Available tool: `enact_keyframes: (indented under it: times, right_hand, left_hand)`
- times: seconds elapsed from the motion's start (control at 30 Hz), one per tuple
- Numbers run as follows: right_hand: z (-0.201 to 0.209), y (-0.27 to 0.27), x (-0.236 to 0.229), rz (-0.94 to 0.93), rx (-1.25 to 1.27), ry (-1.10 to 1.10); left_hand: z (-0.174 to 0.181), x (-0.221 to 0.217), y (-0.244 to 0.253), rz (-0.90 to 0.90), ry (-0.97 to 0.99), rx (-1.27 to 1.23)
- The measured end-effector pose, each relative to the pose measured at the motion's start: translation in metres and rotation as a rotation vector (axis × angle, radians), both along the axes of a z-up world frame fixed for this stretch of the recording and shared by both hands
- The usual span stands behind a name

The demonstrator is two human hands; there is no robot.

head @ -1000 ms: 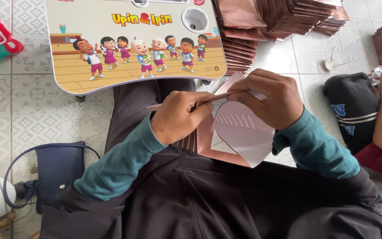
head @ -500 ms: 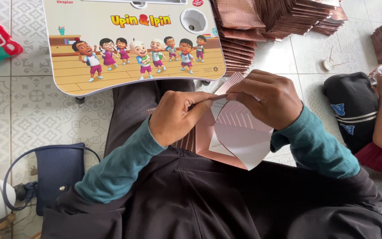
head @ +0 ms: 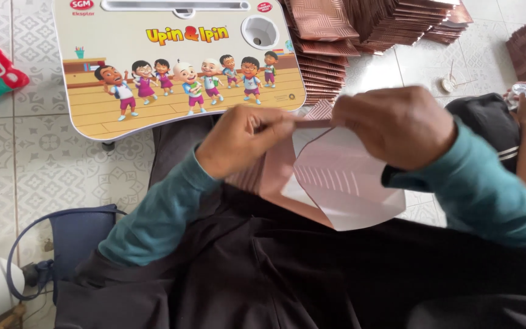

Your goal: Folding pre-cut paper sheets into boxes and stacking them on a low table.

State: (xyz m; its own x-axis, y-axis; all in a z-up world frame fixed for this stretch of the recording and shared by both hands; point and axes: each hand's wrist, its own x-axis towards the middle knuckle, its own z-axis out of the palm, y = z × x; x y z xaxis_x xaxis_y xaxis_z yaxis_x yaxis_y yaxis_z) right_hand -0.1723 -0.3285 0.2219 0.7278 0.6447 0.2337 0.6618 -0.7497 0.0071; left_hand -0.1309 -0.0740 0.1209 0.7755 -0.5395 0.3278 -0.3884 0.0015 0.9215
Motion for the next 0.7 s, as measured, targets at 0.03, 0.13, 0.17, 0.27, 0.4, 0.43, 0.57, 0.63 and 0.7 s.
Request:
enact_keyframes:
  times: [0.03, 0.13, 0.17, 0.27, 0.4, 0.43, 0.57, 0.63, 0.7]
  right_hand:
    - [0.009, -0.001, 0.001, -0.116, -0.057, 0.074]
    - [0.023, -0.006, 0.027, -0.295, -0.04, 0.278]
    - [0.018, -0.005, 0.033, -0.306, -0.031, 0.278]
    - [-0.002, -0.008, 0.039, -0.503, 0.057, 0.538]
    - [-0.035, -0.018, 0.034, -0.457, 0.386, 0.526]
    - [-0.043, -0.021, 0.032, -0.411, 0.363, 0.36]
    - [-0.006, 0.009, -0.011, -0.043, 0.233, -0.019]
    - [0.005, 0.011, -0.032, -0.046, 0.189, 0.384]
    - [-0.005, 0.012, -0.036, 0.051, 0.052, 0.278]
  left_hand:
    - [0.008, 0.006, 0.0, -0.02, -0.053, 0.027]
    - [0.044, 0.001, 0.017, 0.119, -0.453, -0.009]
    - [0.05, -0.014, 0.017, 0.106, -0.455, -0.005]
    - [0.053, -0.06, 0.008, 0.331, -0.679, 0.301]
    - [0.023, -0.087, -0.014, 0.273, -0.868, 0.33]
    - [0.015, -0.088, -0.018, 0.27, -0.846, 0.353]
    - [0.011, -0.072, -0.021, 0.358, -0.884, 0.286]
    - [0.02, -0.059, -0.013, 0.222, -0.931, 0.286]
    - [0.033, -0.04, 0.005, 0.022, -0.923, 0.265]
